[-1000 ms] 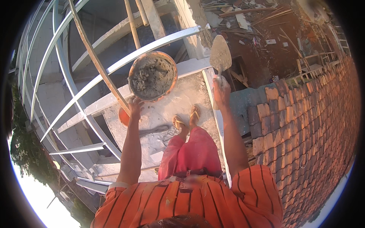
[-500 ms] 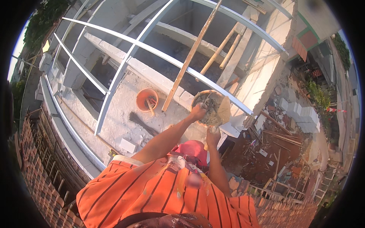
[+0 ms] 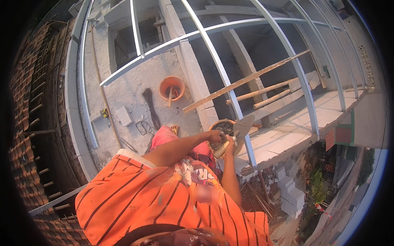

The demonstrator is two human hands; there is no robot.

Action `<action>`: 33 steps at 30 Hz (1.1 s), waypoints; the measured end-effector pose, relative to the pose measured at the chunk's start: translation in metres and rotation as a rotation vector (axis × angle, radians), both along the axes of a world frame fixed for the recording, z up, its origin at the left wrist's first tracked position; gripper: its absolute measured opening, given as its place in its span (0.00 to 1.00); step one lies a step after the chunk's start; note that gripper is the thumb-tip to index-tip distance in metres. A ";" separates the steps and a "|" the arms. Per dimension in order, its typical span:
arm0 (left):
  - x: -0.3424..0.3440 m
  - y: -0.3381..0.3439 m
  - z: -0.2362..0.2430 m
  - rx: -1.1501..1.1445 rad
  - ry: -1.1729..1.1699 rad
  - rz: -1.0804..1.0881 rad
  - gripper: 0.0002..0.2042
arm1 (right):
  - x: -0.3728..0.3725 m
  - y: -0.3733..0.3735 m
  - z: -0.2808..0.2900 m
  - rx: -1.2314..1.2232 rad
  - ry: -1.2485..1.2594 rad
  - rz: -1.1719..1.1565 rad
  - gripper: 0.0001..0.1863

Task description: The person scoops cement from a bucket using a trowel and applies it to a wall structure. They smooth the cement along the wall and a metal frame, occasionally adjusting their position on the scaffolding.

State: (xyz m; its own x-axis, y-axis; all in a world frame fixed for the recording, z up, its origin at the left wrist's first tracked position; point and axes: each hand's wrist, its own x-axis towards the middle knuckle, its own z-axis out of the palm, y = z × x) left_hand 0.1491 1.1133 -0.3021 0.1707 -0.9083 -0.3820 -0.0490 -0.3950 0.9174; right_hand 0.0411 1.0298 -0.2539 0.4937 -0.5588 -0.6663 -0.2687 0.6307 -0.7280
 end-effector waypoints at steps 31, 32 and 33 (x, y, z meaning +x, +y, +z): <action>-0.045 0.178 0.115 0.022 0.643 1.586 0.06 | 0.025 -0.017 -0.015 -0.243 0.126 0.362 0.10; -0.040 0.194 0.116 0.011 0.665 1.694 0.06 | 0.034 -0.013 -0.010 -0.252 0.143 0.333 0.10; -0.042 0.213 0.107 0.008 0.673 1.780 0.06 | 0.045 -0.005 -0.005 -0.261 0.153 0.326 0.10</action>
State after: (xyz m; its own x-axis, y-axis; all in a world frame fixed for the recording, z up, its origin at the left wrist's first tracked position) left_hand 0.1074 1.3264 -0.1954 0.6159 0.1309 -0.7769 0.6759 0.4190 0.6064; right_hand 0.0863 1.0245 -0.2585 0.5788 -0.5490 -0.6030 -0.5402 0.2957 -0.7878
